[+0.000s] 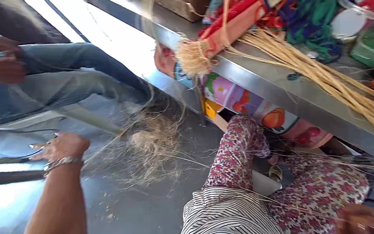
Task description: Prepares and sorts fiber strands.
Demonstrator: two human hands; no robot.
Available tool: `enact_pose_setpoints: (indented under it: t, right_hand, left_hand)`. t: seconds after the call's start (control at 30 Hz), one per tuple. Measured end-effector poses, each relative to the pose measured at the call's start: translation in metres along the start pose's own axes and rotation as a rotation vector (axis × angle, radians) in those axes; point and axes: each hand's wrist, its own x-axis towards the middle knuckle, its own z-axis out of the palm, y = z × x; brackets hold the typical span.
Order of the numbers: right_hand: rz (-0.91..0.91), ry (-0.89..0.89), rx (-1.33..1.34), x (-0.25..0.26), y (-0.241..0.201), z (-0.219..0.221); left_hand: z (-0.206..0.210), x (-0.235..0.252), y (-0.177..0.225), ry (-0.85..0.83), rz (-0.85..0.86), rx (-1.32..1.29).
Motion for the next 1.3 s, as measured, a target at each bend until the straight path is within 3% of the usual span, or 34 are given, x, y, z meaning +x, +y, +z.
enact_pose_setpoints:
  t: [0.07, 0.17, 0.27, 0.33, 0.43, 0.53, 0.6, 0.7, 0.83, 1.1, 1.3]
  right_hand:
    - [-0.036, 0.010, -0.094, 0.005, 0.010, 0.031]
    - [-0.074, 0.064, -0.093, 0.007, 0.023, 0.059]
    - [-0.093, 0.101, -0.033, 0.009, 0.026, 0.077]
    - [-0.092, 0.141, -0.031, 0.008, 0.023, 0.083]
    - [-0.103, 0.227, -0.046, 0.006, 0.020, 0.086]
    - [-0.108, 0.318, -0.071, 0.007, 0.022, 0.082]
    - [-0.087, 0.329, -0.067, 0.007, 0.024, 0.078]
    - [-0.063, 0.306, -0.055, 0.007, 0.026, 0.074]
    - [-0.043, 0.254, -0.053, 0.008, 0.025, 0.070]
    - [-0.140, 0.163, -0.201, 0.012, 0.030, 0.054]
    - [-0.303, 0.168, -0.447, 0.014, 0.037, 0.052]
  left_hand:
    - [-0.026, -0.038, 0.035, -0.002, 0.284, -0.082]
    - [-0.053, -0.158, 0.109, -0.089, 0.931, -0.497]
    - [-0.040, -0.281, 0.176, -0.484, 1.482, -0.968]
    - [-0.026, -0.342, 0.215, -0.615, 1.698, -1.127]
    - [-0.006, -0.396, 0.250, -0.863, 1.668, -1.262]
    - [0.002, -0.420, 0.259, -1.154, 1.418, -1.346]
    - [0.002, -0.423, 0.259, -1.223, 1.272, -1.369]
    - [0.006, -0.420, 0.259, -1.078, 1.256, -1.302]
    - [0.009, -0.412, 0.258, -0.826, 1.407, -1.191]
    - [0.002, -0.400, 0.258, -0.941, 1.355, -1.146]
    - [0.009, -0.404, 0.257, -0.852, 1.381, -1.262]
